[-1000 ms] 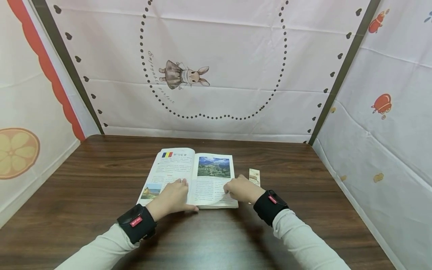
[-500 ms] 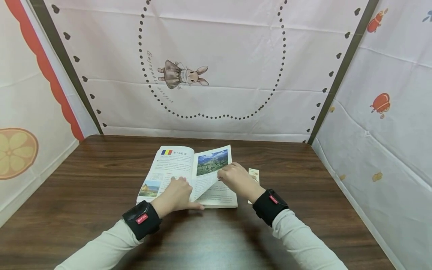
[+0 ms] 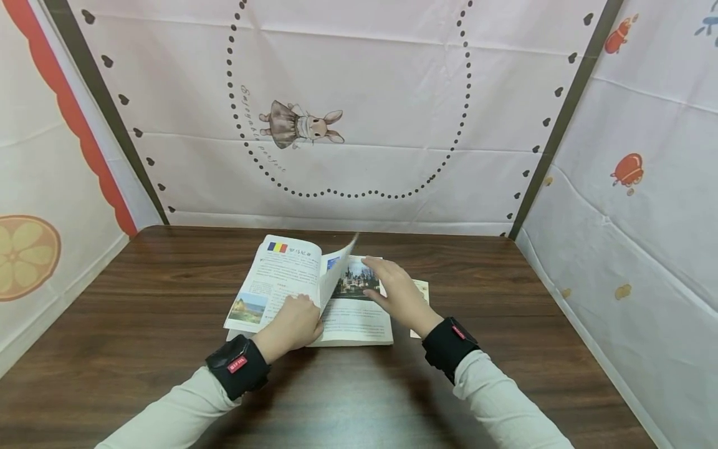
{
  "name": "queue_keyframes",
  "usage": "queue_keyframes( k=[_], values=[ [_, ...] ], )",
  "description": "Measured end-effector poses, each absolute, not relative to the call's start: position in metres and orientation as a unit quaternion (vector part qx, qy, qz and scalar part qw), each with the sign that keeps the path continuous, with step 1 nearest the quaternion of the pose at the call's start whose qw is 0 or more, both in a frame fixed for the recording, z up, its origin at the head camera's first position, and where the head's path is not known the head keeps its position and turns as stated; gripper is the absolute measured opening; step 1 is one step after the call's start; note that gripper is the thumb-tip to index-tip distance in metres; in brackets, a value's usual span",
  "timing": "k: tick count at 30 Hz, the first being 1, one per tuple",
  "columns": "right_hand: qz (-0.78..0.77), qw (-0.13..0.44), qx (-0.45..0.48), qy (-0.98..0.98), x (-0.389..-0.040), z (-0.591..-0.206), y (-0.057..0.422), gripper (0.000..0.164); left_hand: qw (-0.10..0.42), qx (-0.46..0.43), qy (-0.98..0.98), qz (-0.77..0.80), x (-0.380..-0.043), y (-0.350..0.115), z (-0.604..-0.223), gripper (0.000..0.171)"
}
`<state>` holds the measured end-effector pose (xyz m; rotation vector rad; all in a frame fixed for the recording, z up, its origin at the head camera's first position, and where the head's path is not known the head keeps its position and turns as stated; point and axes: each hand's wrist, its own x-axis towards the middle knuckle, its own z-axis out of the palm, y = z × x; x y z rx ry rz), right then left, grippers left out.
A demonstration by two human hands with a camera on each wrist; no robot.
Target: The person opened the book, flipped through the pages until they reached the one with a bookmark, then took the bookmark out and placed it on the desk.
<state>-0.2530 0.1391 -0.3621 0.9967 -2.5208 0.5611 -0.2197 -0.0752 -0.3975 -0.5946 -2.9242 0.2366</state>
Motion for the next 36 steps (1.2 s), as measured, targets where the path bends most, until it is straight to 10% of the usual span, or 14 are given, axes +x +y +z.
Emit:
queue_keyframes(
  k=[12, 27, 36],
  values=[
    [0.070, -0.104, 0.344, -0.931, -0.243, -0.388, 0.147, 0.073, 0.080, -0.138, -0.984, -0.079, -0.217, -0.086, -0.399, 0.039],
    [0.110, -0.130, 0.312, -0.935, -0.246, -0.396, 0.146, 0.078, 0.047, 0.056, -0.903, -0.423, -0.216, -0.138, -0.399, 0.052],
    [0.084, -0.132, 0.335, -0.929, -0.250, -0.387, 0.145, 0.070, 0.085, 0.030, -0.953, -0.290, -0.216, -0.165, -0.399, 0.078]
  ],
)
